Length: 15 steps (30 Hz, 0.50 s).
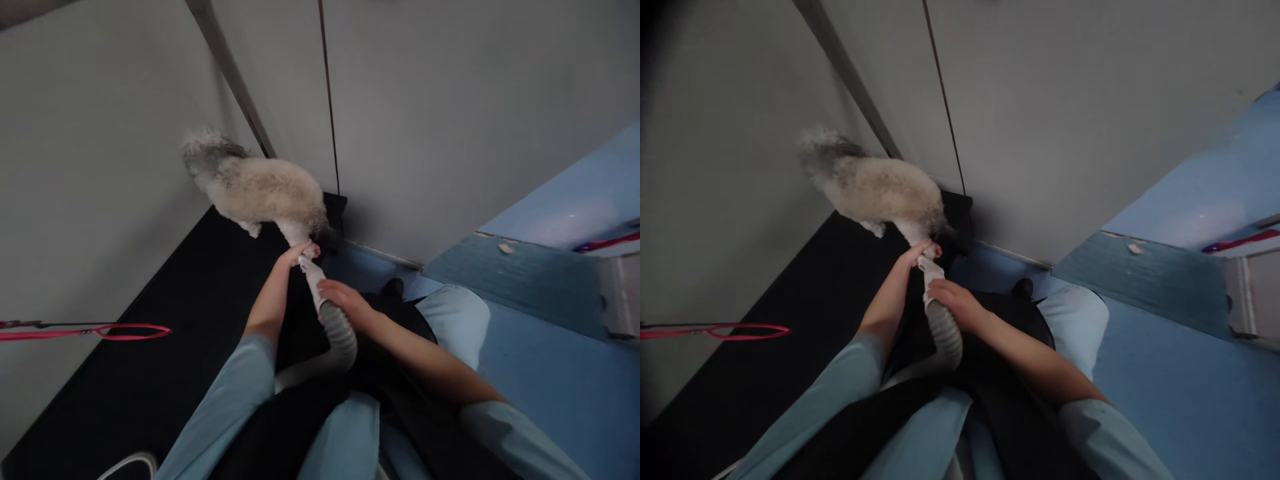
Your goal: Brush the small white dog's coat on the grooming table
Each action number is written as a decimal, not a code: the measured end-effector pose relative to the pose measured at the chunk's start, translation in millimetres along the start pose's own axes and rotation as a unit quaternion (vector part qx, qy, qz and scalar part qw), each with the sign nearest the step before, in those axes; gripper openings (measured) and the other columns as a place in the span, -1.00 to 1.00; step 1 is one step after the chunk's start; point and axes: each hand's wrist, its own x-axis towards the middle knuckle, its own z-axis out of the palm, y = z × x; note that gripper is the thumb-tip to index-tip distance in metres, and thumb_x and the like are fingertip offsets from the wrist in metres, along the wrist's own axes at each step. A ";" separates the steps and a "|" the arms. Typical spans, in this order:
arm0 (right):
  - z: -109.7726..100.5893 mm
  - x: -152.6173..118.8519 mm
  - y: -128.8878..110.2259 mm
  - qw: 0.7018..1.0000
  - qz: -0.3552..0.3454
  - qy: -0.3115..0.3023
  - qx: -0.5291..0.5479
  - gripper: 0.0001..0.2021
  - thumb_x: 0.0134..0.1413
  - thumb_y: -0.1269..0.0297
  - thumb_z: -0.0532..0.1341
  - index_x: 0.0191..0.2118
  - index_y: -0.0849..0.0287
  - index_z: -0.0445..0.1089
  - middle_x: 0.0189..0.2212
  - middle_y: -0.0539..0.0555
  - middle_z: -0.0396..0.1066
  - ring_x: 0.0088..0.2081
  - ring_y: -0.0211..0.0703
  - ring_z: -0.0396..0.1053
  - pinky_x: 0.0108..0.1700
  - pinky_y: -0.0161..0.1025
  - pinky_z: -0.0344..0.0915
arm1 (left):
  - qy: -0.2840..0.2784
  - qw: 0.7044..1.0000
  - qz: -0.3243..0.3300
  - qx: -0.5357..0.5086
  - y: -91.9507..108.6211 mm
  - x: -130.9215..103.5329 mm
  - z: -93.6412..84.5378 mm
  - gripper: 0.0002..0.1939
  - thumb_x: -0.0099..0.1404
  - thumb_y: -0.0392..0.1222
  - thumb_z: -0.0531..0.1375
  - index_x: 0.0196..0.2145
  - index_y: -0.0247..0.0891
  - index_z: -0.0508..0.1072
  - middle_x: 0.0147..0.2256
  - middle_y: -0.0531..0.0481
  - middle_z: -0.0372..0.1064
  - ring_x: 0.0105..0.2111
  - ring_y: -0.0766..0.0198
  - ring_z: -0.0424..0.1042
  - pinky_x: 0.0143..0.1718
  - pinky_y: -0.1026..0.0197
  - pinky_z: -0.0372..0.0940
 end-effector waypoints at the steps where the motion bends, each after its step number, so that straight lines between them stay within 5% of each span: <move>1: 8.8 3.4 -6.7 0.996 -0.036 -0.060 -0.057 -0.76 0.25 0.27 0.26 0.00 0.13 0.43 0.06 0.19 0.46 0.12 -0.04 0.42 0.15 -0.07 0.41 | -0.011 1.000 -0.004 0.000 3.4 -0.7 -0.6 -0.68 0.36 -0.03 0.28 -0.43 -0.33 0.53 -0.52 -0.19 0.49 -0.51 0.16 0.47 -0.38 0.18 0.36; 7: 78.7 29.1 -45.0 0.913 -0.124 -0.267 -0.283 -0.80 0.38 0.39 0.04 -0.06 0.23 0.40 -0.17 0.28 0.47 -0.04 0.03 0.44 0.00 0.01 0.42 | 0.019 0.997 0.040 -0.068 6.3 -19.5 0.3 -0.67 0.33 0.02 0.31 -0.37 -0.34 0.54 -0.50 -0.14 0.48 -0.39 0.11 0.51 -0.26 0.12 0.39; 11: 108.6 42.4 -54.6 0.894 -0.085 -0.300 -0.321 -0.80 0.39 0.37 0.04 -0.06 0.24 0.38 -0.19 0.30 0.47 -0.12 0.05 0.44 -0.10 0.03 0.41 | 0.057 0.994 0.059 -0.076 4.8 -29.2 5.7 -0.67 0.44 0.02 0.21 -0.10 -0.34 0.52 -0.16 -0.11 0.50 -0.19 0.16 0.51 -0.12 0.07 0.44; 15: 113.5 42.3 -52.8 0.893 -0.064 -0.310 -0.320 -0.82 0.39 0.37 0.05 -0.08 0.22 0.39 -0.20 0.27 0.48 -0.12 0.03 0.44 -0.07 0.06 0.40 | 0.073 0.991 0.069 -0.088 5.2 -34.0 8.1 -0.63 0.45 -0.04 0.21 0.11 -0.28 0.44 0.07 -0.17 0.39 -0.04 0.11 0.46 -0.03 -0.02 0.45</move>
